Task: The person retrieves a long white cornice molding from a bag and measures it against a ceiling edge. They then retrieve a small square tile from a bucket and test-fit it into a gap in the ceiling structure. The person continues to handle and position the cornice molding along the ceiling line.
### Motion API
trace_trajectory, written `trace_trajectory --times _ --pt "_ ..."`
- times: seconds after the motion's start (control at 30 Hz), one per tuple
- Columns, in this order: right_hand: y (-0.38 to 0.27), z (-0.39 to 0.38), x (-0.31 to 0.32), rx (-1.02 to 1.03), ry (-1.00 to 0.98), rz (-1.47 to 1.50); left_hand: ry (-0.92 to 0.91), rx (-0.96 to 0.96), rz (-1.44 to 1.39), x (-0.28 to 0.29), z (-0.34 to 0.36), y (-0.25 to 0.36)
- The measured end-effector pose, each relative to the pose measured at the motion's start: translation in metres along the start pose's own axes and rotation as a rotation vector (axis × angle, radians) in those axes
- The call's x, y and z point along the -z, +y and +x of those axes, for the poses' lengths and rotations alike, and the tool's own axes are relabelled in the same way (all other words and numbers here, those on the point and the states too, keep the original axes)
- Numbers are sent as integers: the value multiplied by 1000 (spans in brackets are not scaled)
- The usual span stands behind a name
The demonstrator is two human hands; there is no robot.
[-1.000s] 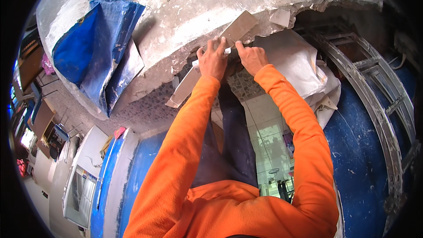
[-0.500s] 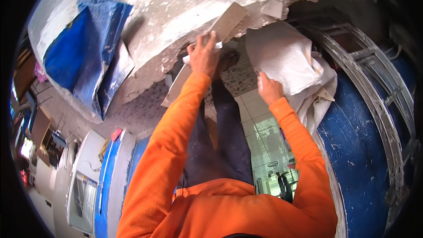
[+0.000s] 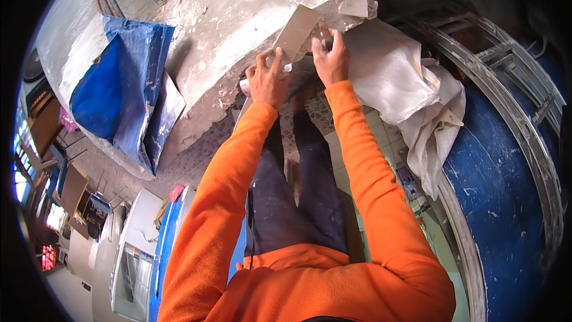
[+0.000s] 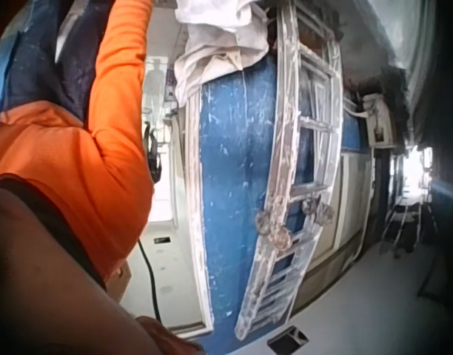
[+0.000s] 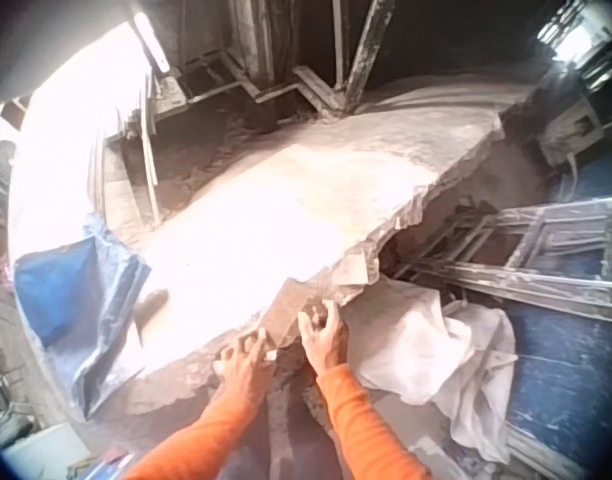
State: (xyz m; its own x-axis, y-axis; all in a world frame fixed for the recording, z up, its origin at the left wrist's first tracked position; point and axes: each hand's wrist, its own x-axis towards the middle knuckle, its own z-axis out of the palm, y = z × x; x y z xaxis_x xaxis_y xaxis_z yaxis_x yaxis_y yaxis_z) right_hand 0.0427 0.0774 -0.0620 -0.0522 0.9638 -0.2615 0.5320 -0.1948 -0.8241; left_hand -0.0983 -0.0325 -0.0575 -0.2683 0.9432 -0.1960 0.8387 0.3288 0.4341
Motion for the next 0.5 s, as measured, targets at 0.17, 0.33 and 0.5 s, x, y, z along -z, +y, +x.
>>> trace_trajectory --times 0.17,0.33,0.5 --pt "-13 30 -10 -20 123 51 95 54 -130 0 -4 4" --pt "-19 28 -23 -315 -69 421 59 119 -223 7 -7 3" --pt "-21 16 -20 -349 -99 484 81 49 -280 33 -12 6"
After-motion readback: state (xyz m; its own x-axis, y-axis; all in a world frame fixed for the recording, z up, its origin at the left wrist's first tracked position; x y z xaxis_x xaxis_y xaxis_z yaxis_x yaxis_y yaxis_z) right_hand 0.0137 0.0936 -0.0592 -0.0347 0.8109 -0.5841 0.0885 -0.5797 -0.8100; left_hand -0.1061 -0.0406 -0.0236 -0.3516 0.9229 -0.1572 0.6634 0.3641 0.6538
